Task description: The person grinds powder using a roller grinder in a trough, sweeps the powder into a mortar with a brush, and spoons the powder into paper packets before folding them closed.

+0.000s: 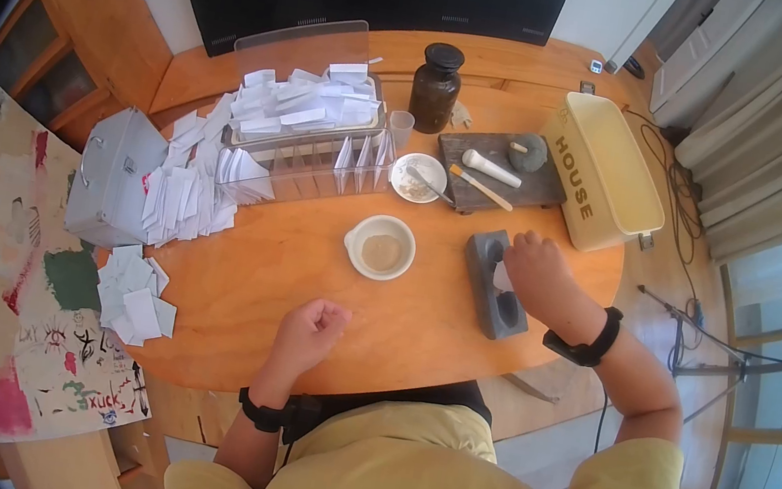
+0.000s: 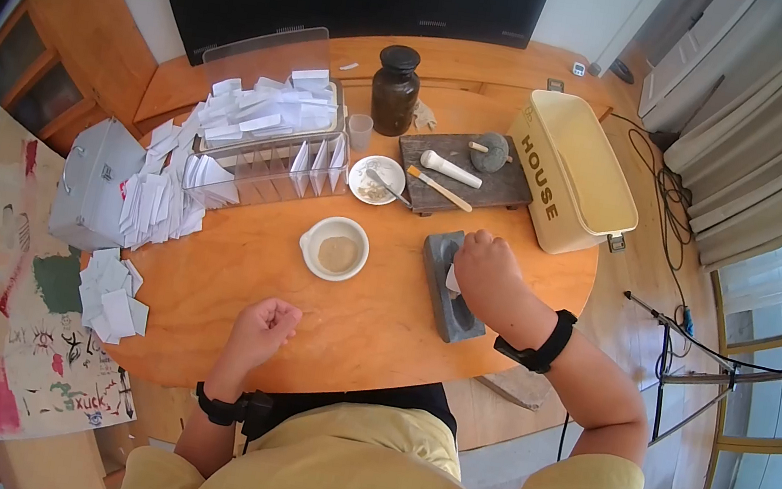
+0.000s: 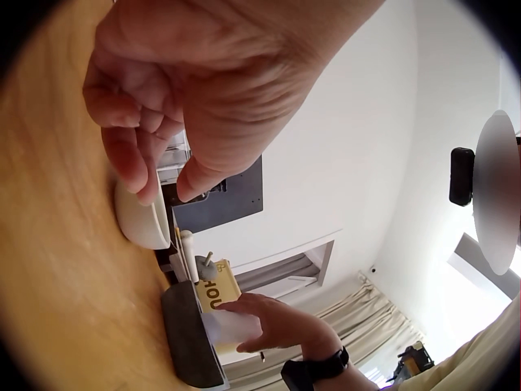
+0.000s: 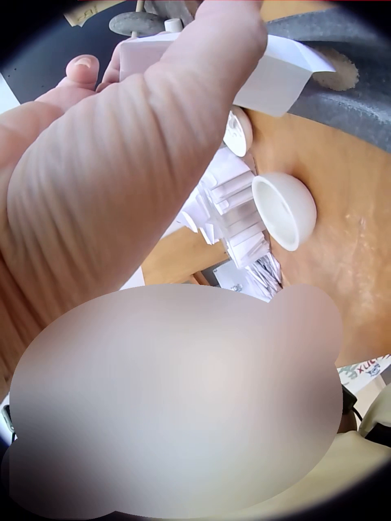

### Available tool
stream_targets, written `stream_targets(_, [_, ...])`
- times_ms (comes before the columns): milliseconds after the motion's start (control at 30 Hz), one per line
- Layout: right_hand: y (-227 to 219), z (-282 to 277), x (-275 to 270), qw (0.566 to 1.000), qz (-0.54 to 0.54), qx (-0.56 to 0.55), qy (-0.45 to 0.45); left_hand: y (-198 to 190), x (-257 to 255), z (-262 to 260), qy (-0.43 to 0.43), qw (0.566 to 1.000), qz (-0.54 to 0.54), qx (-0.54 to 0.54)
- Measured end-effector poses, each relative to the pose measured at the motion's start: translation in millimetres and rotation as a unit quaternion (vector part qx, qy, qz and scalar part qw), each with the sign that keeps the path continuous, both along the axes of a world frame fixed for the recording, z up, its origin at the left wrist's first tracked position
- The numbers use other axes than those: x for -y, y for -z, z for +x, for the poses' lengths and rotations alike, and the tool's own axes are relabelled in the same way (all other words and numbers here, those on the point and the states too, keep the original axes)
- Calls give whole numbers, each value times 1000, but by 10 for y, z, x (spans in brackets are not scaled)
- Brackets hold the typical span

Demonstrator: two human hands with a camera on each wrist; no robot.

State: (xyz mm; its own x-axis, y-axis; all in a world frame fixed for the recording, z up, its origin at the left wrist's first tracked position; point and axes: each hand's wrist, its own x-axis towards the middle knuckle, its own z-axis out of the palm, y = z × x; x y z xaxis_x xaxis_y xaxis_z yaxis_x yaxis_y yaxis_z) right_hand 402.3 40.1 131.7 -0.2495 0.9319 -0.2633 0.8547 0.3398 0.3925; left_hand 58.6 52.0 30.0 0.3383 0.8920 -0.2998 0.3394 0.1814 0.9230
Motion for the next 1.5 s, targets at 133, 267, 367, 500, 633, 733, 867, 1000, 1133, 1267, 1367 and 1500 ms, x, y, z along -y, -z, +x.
stream_targets(133, [-46,-52,-5,999,-30,29,8,25,-6,-10,4,1000,9,-2])
stream_targets(267, [-29,-27,16,999,-34,26,6,10,-4,-10,4,1000,4,6])
stream_targets(367, [-32,-15,40,999,-25,23,-1,12,-4,-8,8,1000,0,2])
stream_targets(500, [-69,4,69,1000,-23,4,-6,19,-6,-2,10,1000,-2,-1])
stream_targets(633, [-94,61,128,999,-16,-31,11,-3,-6,14,9,1000,-2,0])
stream_targets(733, [-135,174,184,995,-21,-77,56,-20,-10,26,11,1000,6,-7])
stream_targets(867, [-33,374,359,960,33,-235,150,-82,-24,74,23,1000,18,-1])
stream_targets(1000, [27,280,511,892,125,-397,174,-276,-38,249,48,998,36,25])
stream_targets(1133, [255,-138,521,804,197,-542,141,-554,17,547,94,986,122,63])
stream_targets(1267, [419,-651,398,740,211,-631,94,-828,93,720,86,956,276,47])
stream_targets(1367, [472,-997,269,720,180,-665,88,-845,108,687,30,929,369,4])
stream_targets(1500, [586,-1451,90,717,61,-680,144,-545,78,345,-43,935,346,-60])
